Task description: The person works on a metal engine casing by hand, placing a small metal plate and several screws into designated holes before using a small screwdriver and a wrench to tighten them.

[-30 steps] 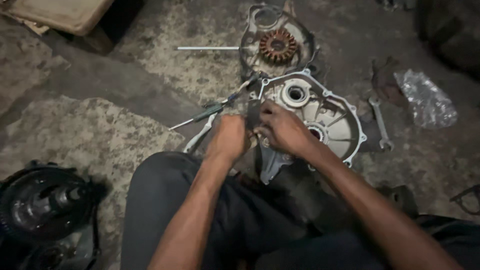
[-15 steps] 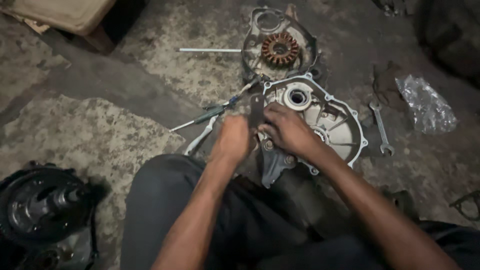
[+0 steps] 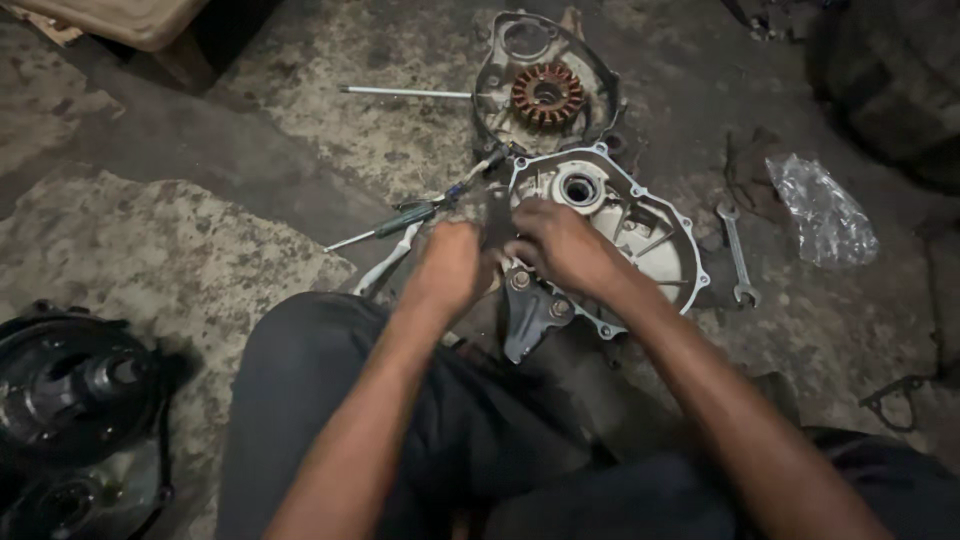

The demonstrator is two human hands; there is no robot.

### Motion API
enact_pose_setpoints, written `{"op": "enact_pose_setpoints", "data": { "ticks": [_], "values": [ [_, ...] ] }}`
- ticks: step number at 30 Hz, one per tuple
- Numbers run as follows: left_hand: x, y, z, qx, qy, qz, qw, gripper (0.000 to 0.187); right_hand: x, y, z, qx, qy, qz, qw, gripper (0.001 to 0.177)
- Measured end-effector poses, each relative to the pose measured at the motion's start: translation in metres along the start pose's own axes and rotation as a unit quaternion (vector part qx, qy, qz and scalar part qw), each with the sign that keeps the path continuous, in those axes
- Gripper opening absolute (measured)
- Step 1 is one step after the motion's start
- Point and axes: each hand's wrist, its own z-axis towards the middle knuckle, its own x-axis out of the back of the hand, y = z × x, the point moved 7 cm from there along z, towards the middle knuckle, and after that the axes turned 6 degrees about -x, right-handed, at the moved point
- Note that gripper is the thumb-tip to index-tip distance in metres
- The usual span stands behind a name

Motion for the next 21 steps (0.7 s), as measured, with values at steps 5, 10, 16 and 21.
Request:
{"op": "enact_pose_setpoints", "data": {
  "ticks": [5,10,16,21],
  "values": [
    [0.002,0.004,0.001,-0.104,0.023,0.007,0.994,0.021,0.004,-0.007,0.001,0.019,-0.010,0.014,1.000,0.030],
    [0.015,0.014,-0.002,-0.018,-0.001,0.016,1.000,0.026,0.009,-0.014,0.000,0.009,0.025,0.008,1.000,0.024],
    [0.021,0.020,-0.006,-0.012,0.043,0.049,0.998,0.019,0.009,-0.008,-0.011,-0.043,0.071,0.014,0.996,0.016],
    [0.013,0.014,0.001,0.000,0.011,0.083,0.997,0.023,0.012,-0.004,-0.012,-0.055,0.062,0.096,0.992,0.012]
  ]
}}
